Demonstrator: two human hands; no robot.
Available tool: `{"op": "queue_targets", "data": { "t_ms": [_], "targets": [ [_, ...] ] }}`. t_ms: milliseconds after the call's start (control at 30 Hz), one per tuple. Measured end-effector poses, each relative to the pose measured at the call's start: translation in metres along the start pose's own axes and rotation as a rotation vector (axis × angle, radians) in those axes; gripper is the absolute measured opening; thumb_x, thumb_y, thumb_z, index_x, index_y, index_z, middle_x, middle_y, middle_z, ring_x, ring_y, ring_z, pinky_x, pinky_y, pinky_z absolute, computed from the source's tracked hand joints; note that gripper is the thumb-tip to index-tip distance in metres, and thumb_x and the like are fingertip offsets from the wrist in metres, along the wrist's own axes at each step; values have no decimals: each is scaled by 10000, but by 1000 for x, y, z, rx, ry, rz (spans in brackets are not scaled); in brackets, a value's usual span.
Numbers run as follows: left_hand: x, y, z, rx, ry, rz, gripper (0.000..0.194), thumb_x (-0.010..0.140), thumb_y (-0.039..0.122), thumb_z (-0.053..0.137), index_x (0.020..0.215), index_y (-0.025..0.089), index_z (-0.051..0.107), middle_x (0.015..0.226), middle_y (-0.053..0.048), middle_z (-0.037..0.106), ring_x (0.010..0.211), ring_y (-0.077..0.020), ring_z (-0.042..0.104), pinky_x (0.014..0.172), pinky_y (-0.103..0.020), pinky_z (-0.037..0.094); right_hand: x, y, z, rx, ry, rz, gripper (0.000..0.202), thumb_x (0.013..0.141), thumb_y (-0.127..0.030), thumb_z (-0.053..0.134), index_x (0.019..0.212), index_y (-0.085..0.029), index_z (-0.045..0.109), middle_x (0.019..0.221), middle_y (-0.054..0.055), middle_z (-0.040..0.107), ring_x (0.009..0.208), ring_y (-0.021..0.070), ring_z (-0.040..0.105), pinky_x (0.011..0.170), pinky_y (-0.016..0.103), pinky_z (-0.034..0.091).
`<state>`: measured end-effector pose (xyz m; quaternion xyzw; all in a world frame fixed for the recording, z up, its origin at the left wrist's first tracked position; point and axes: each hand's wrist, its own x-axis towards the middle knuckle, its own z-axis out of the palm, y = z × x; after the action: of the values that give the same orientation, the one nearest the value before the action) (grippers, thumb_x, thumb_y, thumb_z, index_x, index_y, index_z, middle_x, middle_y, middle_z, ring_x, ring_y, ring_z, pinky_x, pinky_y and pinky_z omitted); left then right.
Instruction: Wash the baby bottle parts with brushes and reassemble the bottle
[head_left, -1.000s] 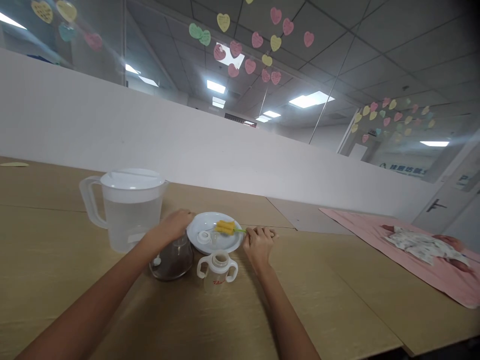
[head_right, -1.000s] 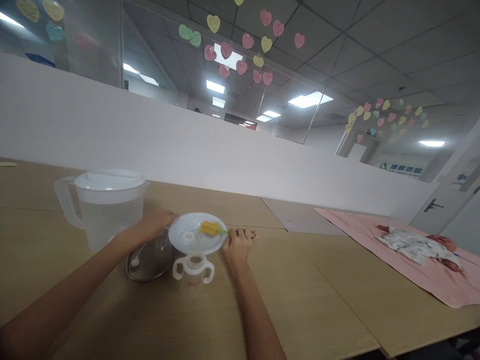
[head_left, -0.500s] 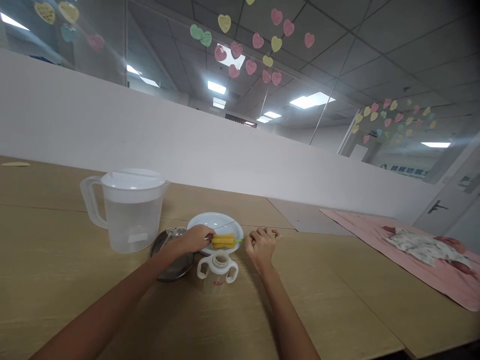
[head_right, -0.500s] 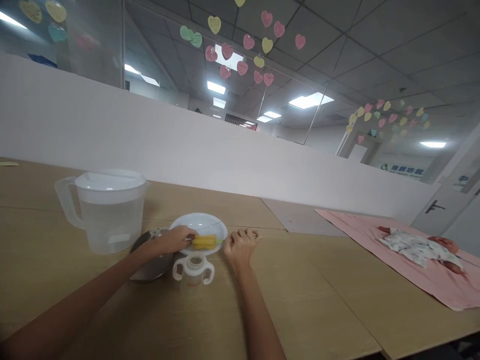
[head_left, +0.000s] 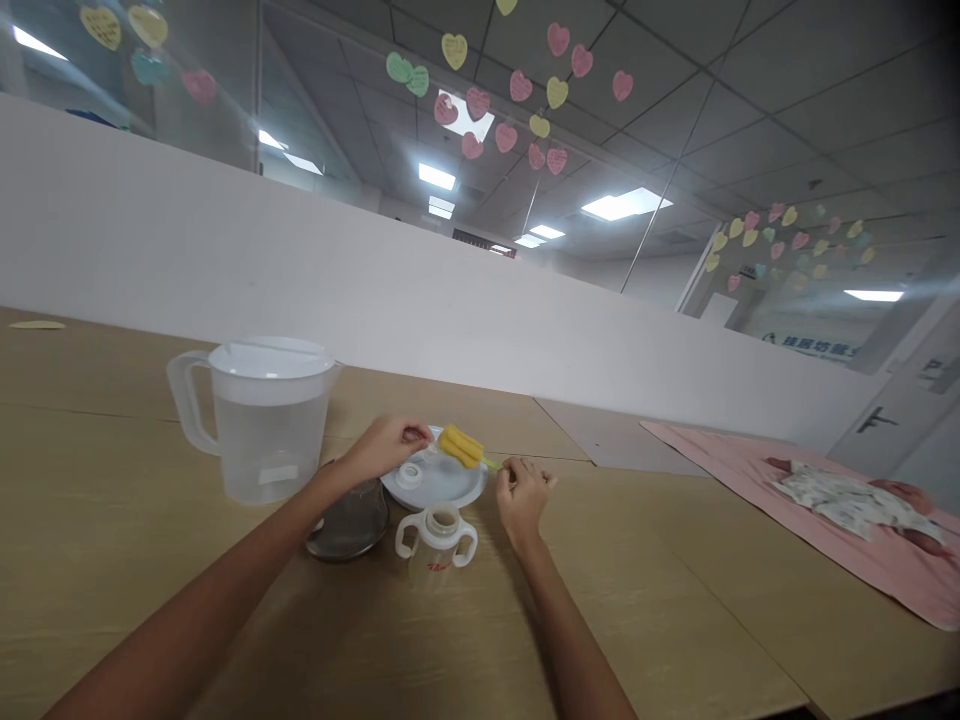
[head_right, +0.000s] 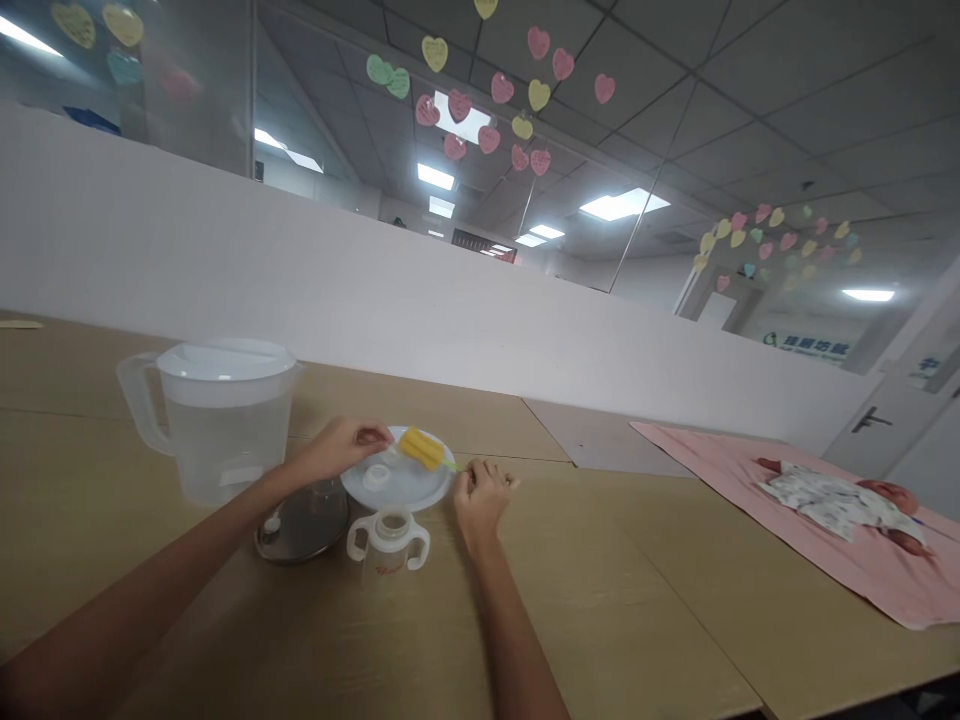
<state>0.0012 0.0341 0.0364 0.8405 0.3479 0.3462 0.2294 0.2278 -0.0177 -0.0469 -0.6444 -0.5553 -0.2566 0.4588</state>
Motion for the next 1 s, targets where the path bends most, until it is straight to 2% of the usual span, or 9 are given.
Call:
{"op": "queue_targets", "data": {
  "t_ms": [100, 267, 333, 400, 467, 633, 800, 1000],
  "targets": [
    [-3, 11, -8, -19, 86, 86, 224, 757, 323, 511, 818, 157, 649, 856, -45, 689, 781, -165, 622, 715, -248, 468, 0, 1, 2, -18, 8, 48, 227, 753, -193, 375, 593, -167, 534, 578, -3, 547, 626, 142, 455, 692, 301, 195],
    [-9, 20, -11, 211, 147, 230, 183, 798, 274, 503, 811, 196, 668, 882, -25, 669, 821, -167, 592, 743, -270, 436, 2, 0, -2, 86, 77, 141, 262, 807, -226, 327, 666, -166, 539, 595, -14, 559, 567, 126, 447, 680, 283, 217],
    [-9, 18, -9, 274, 159, 290, 165, 805, 245, 510, 800, 204, 670, 871, -18, 666, 826, -161, 582, 753, -271, 422, 1, -3, -3, 118, 85, 67, 259, 826, -226, 321, 696, -165, 536, 626, -10, 567, 567, 121, 453, 680, 278, 231],
    [-8, 14, -9, 340, 188, 350, 156, 813, 234, 517, 797, 208, 669, 868, -13, 670, 841, -158, 572, 767, -279, 404, -1, -6, -2, 103, 36, -76, 258, 844, -224, 320, 711, -165, 532, 626, -4, 560, 577, 123, 460, 676, 273, 247],
    [-8, 10, -9, 412, 219, 419, 161, 827, 236, 511, 807, 210, 668, 869, -8, 673, 843, -154, 564, 774, -288, 386, -3, -9, 0, 62, -19, -160, 271, 866, -227, 306, 732, -166, 533, 620, 5, 551, 585, 131, 466, 650, 264, 263],
    [-10, 8, -13, 598, 274, 586, 175, 847, 194, 477, 843, 195, 652, 854, -17, 667, 800, -146, 557, 764, -302, 357, -6, -8, 1, 30, 26, -40, 310, 908, -269, 257, 847, -156, 538, 653, 27, 574, 568, 139, 489, 544, 240, 265],
    [-14, 15, -13, 704, 330, 697, 197, 834, 123, 453, 871, 186, 636, 864, -26, 658, 796, -144, 548, 751, -299, 361, -8, -11, 4, 60, -98, -209, 343, 914, -280, 246, 824, -157, 553, 627, 21, 574, 535, 125, 503, 529, 234, 279],
    [-12, 11, -12, 698, 370, 718, 194, 827, 115, 446, 836, 176, 629, 827, -33, 645, 766, -141, 543, 723, -295, 379, -3, -7, 4, 21, -127, -7, 357, 914, -307, 235, 851, -155, 552, 717, 46, 614, 575, 134, 531, 517, 232, 282]
  ]
}}
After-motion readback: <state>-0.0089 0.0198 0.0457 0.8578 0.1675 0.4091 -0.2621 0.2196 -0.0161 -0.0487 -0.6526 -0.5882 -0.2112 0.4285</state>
